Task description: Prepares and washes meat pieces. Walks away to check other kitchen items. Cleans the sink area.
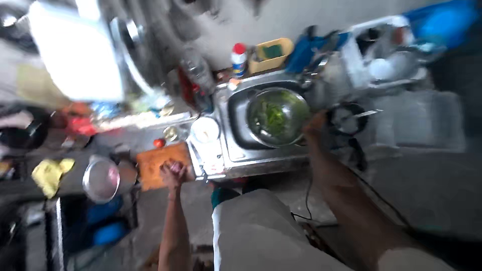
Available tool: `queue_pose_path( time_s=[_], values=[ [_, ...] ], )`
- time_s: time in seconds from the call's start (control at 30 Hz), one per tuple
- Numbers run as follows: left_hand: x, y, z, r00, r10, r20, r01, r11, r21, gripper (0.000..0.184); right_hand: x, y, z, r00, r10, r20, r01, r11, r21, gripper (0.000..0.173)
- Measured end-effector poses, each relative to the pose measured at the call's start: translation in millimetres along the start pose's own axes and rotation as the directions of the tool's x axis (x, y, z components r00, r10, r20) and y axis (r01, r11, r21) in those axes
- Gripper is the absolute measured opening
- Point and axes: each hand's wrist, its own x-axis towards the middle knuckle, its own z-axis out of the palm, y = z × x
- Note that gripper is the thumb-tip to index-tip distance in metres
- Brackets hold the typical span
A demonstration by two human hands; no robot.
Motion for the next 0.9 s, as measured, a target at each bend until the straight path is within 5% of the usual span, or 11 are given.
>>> queue_pose_path(
  time_s=[0.17, 0.27, 0.37, 0.47, 0.57, 0.63, 0.7, 0.8, 0.9],
  values=[
    [-16, -43, -1, 0.992, -0.123, 0.016, 0.123, 0.966, -0.229, 0.117, 15, -1, 14, 0.999, -0.044, -0.003, 0.042, 0.976, -0.216, 0.069],
    [-26, -55, -11, 0.992, -0.116, 0.043, 0.124, 0.926, -0.357, 0.097, -10, -20, 6, 0.995, -0.098, -0.033, 0.086, 0.961, -0.264, 0.062],
    [-24, -61, -22, 0.995, -0.099, 0.016, 0.097, 0.922, -0.376, 0.07, -77, -54, 7, 0.941, -0.329, -0.075, 0.318, 0.939, -0.129, 0.054],
    [-17, -71, -27, 0.996, -0.083, -0.014, 0.073, 0.935, -0.346, 0.052, -188, -107, 14, 0.786, -0.586, 0.196, 0.566, 0.81, 0.151, 0.043],
    [-3, -81, -35, 1.0, -0.03, -0.006, 0.027, 0.95, -0.311, 0.046, -285, -149, 78, 0.448, -0.696, 0.561, 0.645, 0.686, 0.336, 0.039],
    [4, -88, -43, 1.0, -0.013, -0.003, 0.011, 0.926, -0.377, 0.042, -349, -178, 123, 0.272, -0.708, 0.652, 0.656, 0.632, 0.413, 0.038],
    [16, -98, -48, 0.998, -0.063, 0.021, 0.065, 0.876, -0.478, 0.04, -405, -209, 152, 0.268, -0.729, 0.63, 0.675, 0.609, 0.416, 0.045],
    [29, -111, -77, 0.987, -0.106, 0.121, 0.159, 0.764, -0.625, 0.041, -462, -244, 193, 0.414, -0.732, 0.541, 0.709, 0.632, 0.313, 0.063],
    [33, -134, -125, 0.992, -0.035, 0.12, 0.104, 0.759, -0.643, 0.042, -487, -259, 221, 0.49, -0.714, 0.5, 0.713, 0.658, 0.24, 0.052]
  ],
)
